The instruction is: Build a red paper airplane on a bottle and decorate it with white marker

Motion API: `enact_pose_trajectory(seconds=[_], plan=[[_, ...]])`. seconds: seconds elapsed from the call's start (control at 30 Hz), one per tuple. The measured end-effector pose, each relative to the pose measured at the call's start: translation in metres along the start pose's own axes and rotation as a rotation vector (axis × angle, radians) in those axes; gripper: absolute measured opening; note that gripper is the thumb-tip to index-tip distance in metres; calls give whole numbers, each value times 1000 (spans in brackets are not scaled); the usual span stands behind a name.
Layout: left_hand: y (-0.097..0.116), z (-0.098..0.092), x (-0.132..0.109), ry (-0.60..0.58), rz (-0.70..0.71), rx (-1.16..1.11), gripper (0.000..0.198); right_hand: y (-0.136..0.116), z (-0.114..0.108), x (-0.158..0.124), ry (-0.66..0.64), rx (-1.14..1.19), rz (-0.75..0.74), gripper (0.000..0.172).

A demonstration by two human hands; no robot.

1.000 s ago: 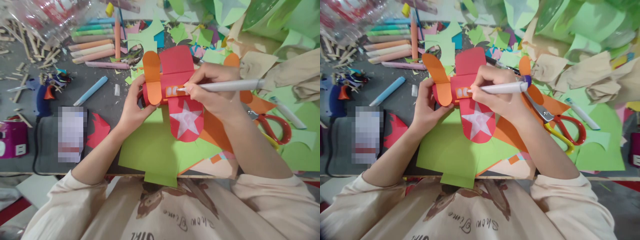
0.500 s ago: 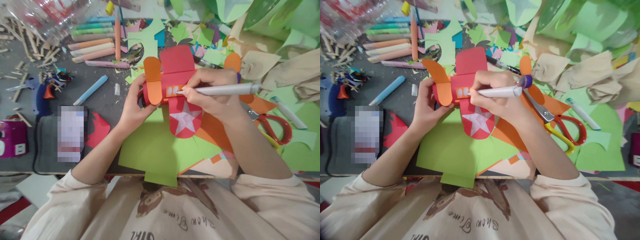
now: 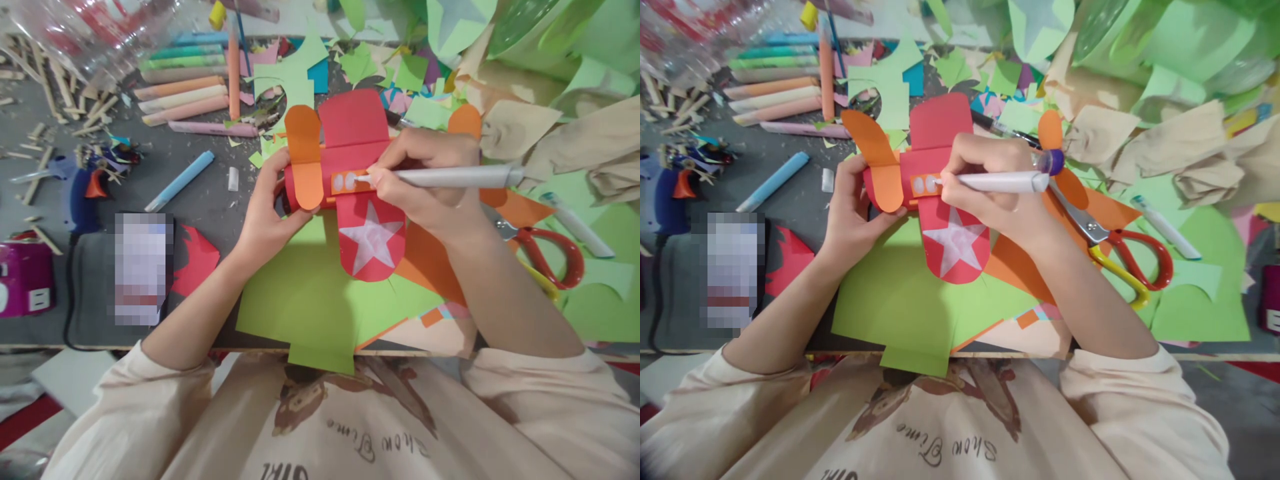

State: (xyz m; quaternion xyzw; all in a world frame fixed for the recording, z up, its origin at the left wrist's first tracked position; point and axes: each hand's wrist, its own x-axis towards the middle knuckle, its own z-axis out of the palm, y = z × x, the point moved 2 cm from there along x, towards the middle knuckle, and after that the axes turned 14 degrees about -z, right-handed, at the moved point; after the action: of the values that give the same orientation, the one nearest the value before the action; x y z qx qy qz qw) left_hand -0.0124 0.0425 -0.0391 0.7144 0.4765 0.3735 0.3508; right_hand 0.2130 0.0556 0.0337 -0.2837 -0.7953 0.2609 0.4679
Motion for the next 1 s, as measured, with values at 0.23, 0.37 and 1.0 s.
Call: enact_pose_trajectory(seconds=[0.23,0.37,1.0], plan=[[-1,0,0,0,4,-14,67,3,3,-1,8,38,-2,26],[-2,0,0,-15,-4,-26,68,2,3,-1,32,27,6,23],[-5,1,1,-5,0,-11,69,1,3,-2,32,-12,26,21]])
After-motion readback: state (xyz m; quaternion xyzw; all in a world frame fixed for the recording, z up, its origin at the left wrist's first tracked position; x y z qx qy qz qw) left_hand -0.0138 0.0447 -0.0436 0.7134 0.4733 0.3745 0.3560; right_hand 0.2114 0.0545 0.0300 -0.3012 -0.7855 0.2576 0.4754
